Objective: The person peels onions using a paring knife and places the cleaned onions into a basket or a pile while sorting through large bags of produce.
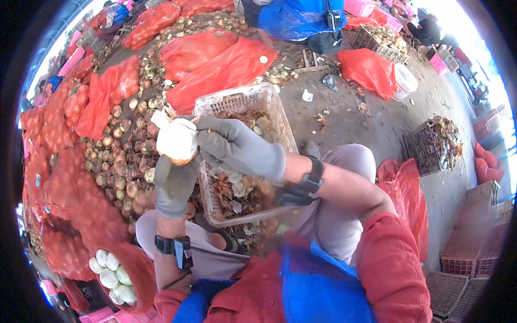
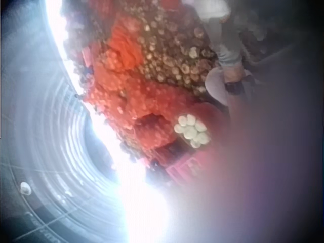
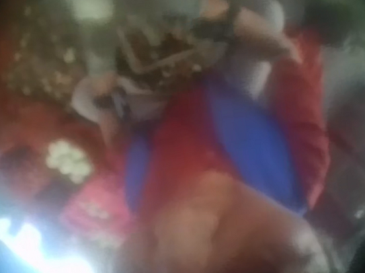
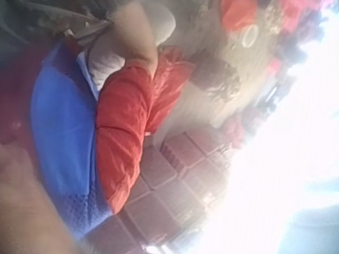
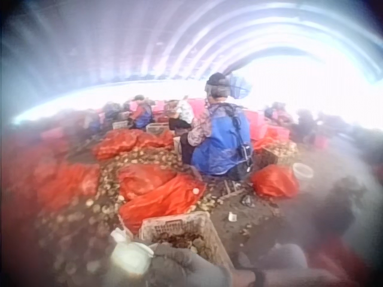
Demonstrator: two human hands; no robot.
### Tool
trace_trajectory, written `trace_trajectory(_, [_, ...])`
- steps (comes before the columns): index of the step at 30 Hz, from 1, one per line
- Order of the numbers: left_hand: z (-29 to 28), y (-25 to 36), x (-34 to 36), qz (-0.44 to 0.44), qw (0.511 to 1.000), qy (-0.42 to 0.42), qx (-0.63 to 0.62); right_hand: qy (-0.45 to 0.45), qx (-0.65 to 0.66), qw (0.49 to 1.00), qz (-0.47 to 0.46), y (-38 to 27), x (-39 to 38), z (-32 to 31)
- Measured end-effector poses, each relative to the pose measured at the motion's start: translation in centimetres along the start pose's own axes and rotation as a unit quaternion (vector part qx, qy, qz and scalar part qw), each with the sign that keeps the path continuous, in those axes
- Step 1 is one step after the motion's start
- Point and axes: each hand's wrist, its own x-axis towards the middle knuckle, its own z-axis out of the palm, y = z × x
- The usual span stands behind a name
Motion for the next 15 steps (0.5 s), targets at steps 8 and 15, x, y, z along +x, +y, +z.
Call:
trace_trajectory(8, [0.6, -0.4, 0.7, 0.011, 0.999, 0.027, -0.014, 0.06, -0.176, 0.981, -0.05, -0.3, 0.3, 0.2])
trace_trajectory(15, [-0.4, 0.4, 0.3, -0.044, 0.997, -0.015, 0.068, 0.094, -0.177, 0.98, 0.01, 3.2, 1.4, -3.8])
